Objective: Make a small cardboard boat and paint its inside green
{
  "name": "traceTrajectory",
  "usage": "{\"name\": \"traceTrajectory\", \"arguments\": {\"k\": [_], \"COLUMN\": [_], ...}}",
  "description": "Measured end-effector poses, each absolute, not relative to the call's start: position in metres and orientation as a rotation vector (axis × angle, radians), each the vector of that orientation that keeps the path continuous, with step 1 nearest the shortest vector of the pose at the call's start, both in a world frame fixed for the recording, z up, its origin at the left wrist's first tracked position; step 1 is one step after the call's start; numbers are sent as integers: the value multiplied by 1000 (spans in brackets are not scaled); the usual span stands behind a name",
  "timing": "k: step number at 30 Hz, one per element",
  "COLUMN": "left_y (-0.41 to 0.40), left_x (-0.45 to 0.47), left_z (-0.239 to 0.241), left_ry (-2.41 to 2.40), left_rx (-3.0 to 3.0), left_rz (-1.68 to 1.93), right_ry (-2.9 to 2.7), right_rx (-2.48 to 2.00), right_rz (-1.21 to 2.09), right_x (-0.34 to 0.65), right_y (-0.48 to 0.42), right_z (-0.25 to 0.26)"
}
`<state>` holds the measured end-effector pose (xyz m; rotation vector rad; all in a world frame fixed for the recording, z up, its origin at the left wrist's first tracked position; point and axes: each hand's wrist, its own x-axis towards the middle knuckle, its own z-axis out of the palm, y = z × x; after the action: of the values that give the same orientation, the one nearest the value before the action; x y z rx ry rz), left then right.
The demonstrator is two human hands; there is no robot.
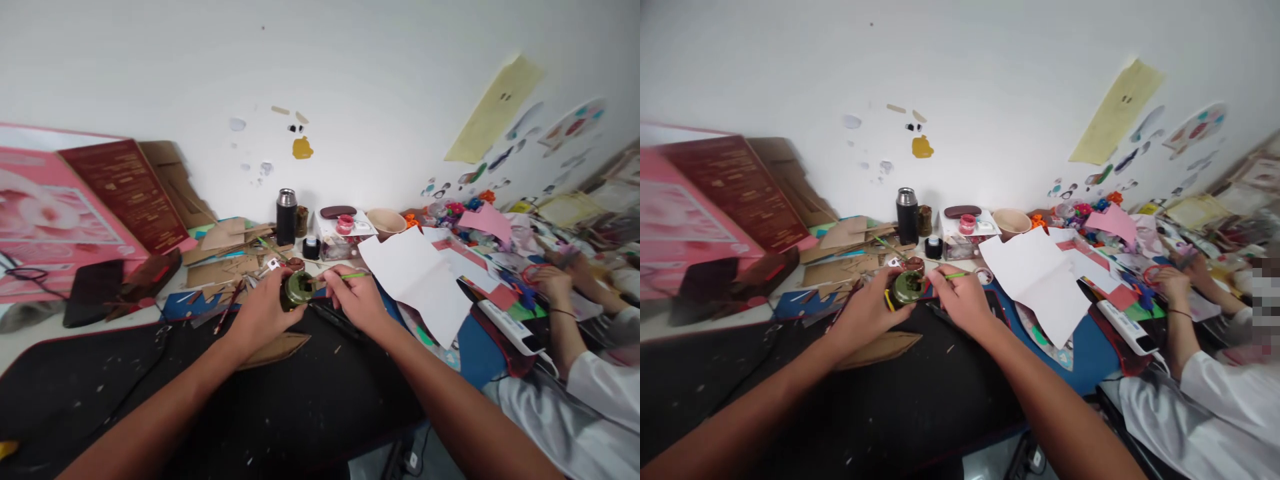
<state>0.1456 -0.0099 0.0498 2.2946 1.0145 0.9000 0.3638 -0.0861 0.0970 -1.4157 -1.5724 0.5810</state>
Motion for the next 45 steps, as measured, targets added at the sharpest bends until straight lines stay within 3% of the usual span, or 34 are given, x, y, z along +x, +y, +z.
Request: {"name": "traceTrajectory", "arguments": {"k": [9,25,37,45], "left_y": [-40,-44,-48,-49], "left_x": [33,-13,-18,-14], "left_z": [27,-6,-13,-13], "left_ry": [1134,1166,1083,1112], "left_rx": [2044,2192,1982,1887], "left_rz": [1019,1158,1179,1125], "right_ry": [-2129,-2192,-1857,-2218], "right_rx": [-993,-1074,-1204,-1178], "right_rz": [555,346,959,558], "right_x": [282,223,205,214], "right_y": [-98,-74,-80,-70], "right_z": [92,83,85,76]}}
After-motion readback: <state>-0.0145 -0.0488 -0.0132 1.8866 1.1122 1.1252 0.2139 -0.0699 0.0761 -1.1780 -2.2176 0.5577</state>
